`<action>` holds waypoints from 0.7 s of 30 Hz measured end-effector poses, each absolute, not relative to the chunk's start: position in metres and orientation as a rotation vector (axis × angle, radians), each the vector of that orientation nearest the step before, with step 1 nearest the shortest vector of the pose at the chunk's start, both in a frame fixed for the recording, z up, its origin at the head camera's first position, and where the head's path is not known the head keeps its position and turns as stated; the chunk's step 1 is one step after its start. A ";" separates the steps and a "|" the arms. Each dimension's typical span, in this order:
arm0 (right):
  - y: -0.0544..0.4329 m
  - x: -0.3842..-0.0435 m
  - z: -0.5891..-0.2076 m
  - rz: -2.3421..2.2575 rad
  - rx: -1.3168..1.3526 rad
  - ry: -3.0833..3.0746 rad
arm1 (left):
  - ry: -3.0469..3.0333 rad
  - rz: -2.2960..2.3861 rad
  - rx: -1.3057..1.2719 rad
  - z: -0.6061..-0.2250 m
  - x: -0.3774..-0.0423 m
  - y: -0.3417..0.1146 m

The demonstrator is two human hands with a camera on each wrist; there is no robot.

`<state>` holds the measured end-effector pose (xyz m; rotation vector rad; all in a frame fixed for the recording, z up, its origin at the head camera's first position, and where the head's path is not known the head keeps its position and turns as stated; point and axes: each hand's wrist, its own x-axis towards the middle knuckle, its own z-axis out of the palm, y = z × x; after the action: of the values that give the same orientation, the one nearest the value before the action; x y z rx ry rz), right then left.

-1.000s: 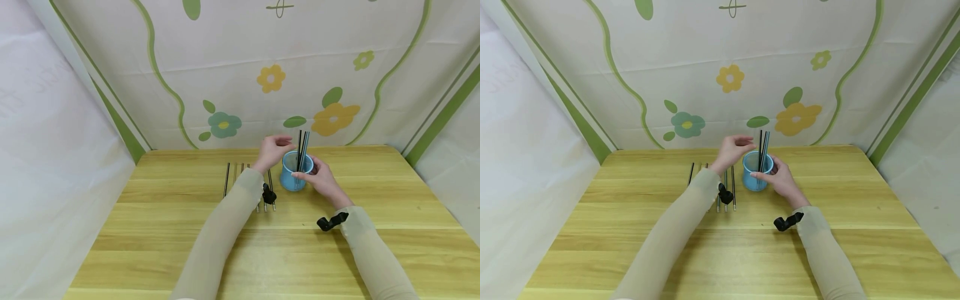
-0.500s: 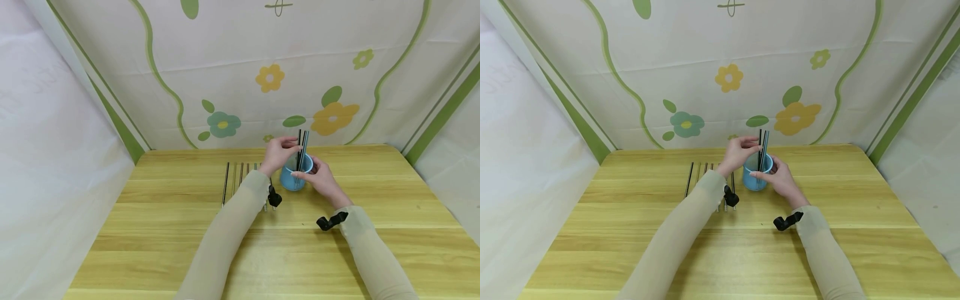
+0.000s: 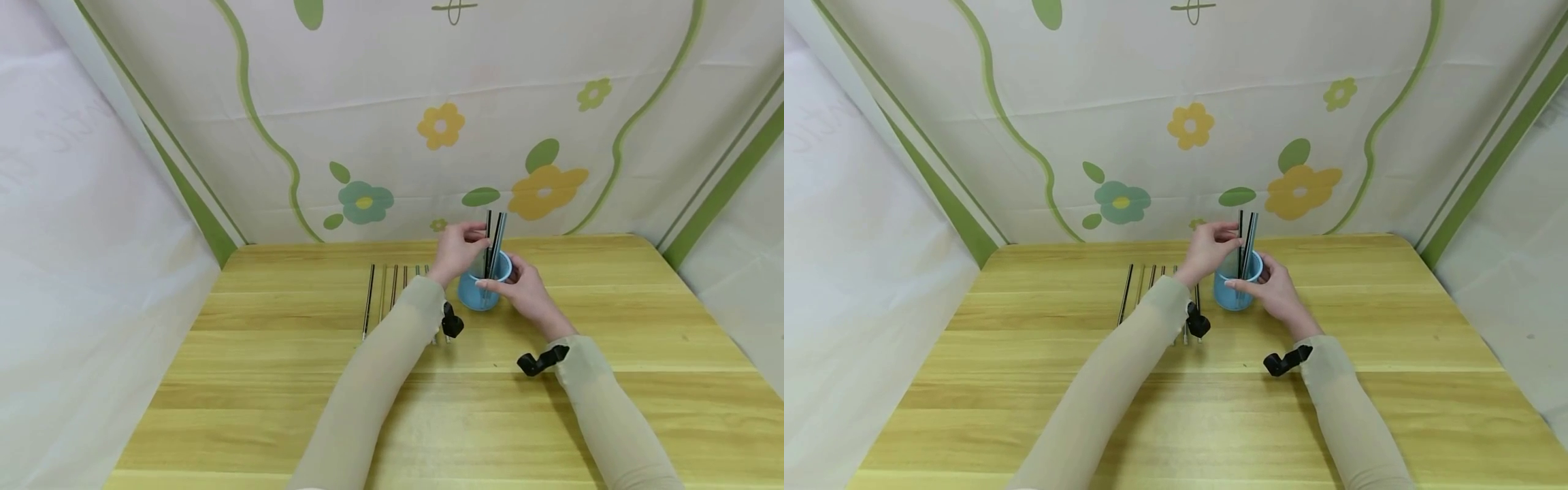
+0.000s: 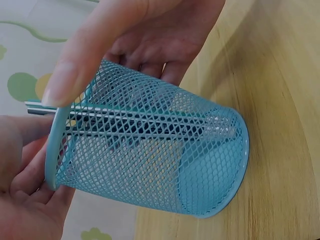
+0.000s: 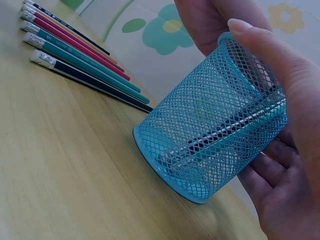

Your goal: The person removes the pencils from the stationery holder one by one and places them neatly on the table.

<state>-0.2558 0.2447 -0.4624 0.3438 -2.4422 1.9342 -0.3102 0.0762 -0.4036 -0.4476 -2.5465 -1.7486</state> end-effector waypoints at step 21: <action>0.244 -0.257 -0.465 1.933 0.328 -2.430 | -2.217 -1.953 -0.522 -0.385 -0.300 0.063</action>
<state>-0.2575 0.2442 -0.4649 0.3279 -2.4303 1.9329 -0.2997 0.0634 -0.3848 -0.5215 -2.2170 -1.9528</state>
